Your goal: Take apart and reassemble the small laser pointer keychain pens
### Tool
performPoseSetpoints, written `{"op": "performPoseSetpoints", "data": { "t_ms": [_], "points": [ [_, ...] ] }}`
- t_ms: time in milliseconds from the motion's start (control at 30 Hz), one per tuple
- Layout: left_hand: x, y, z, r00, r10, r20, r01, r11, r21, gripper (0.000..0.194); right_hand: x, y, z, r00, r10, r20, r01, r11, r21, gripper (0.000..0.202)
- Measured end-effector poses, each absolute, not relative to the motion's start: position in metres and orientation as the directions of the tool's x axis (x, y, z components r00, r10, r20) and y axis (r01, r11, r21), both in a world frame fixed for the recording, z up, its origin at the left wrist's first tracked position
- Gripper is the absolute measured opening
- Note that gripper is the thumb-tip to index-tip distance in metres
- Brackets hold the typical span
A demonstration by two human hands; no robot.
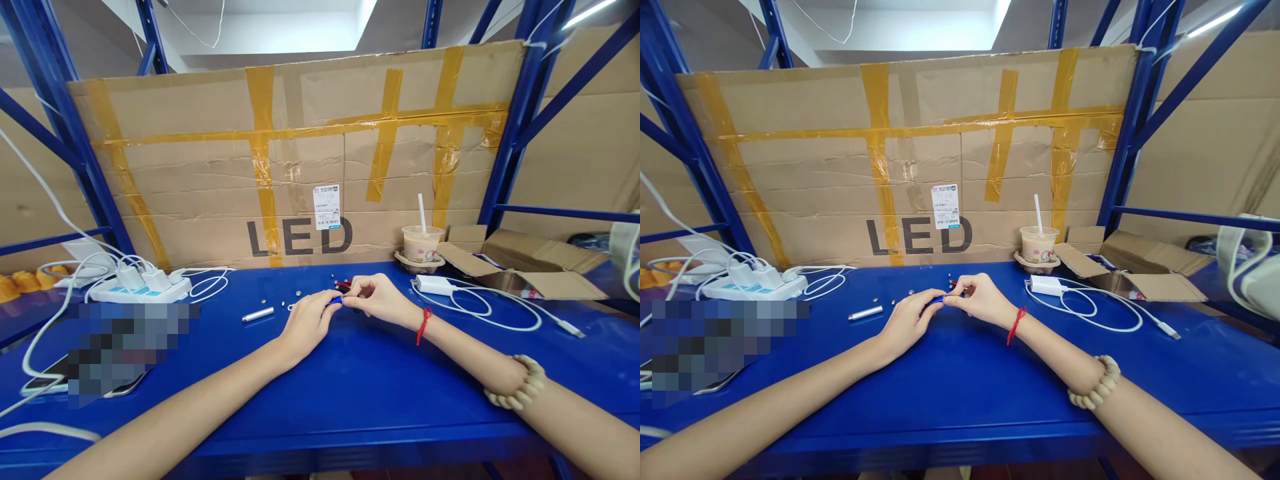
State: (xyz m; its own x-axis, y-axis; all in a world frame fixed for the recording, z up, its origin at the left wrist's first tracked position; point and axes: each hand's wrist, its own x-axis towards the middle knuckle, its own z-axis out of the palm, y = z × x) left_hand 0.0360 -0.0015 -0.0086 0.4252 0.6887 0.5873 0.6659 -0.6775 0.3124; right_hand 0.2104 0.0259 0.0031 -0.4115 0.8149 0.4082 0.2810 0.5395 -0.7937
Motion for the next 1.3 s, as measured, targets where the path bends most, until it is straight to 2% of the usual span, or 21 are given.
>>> {"op": "performPoseSetpoints", "data": {
  "t_ms": [233, 567, 833, 1133, 1300],
  "points": [
    [0.0361, 0.0001, -0.0103, 0.412, 0.648, 0.641, 0.622, -0.714, 0.322, 0.023, 0.2090, 0.0234, 0.0070, -0.385, 0.837, 0.390, 0.276, 0.507, -0.817, 0.031],
    [0.0362, -0.0015, -0.0104, 0.400, 0.651, 0.645, 0.647, -0.699, 0.303, 0.023, 0.2095, 0.0214, 0.0122, -0.385, 0.868, 0.313, 0.318, 0.444, -0.838, 0.035],
    [0.0371, -0.0046, -0.0086, 0.398, 0.671, 0.626, 0.631, -0.695, 0.345, 0.022, 0.2074, 0.0212, 0.0120, -0.361, 0.897, 0.254, 0.330, 0.377, -0.865, 0.038],
    [0.0355, -0.0076, -0.0069, 0.437, 0.663, 0.608, 0.605, -0.717, 0.347, 0.029, 0.2068, 0.0263, 0.0068, -0.353, 0.912, 0.209, 0.328, 0.330, -0.885, 0.039],
    [0.0354, -0.0064, -0.0075, 0.426, 0.680, 0.597, 0.559, -0.716, 0.418, 0.026, 0.2042, 0.0226, 0.0092, -0.365, 0.905, 0.218, 0.305, 0.337, -0.891, 0.040]
  ]
}}
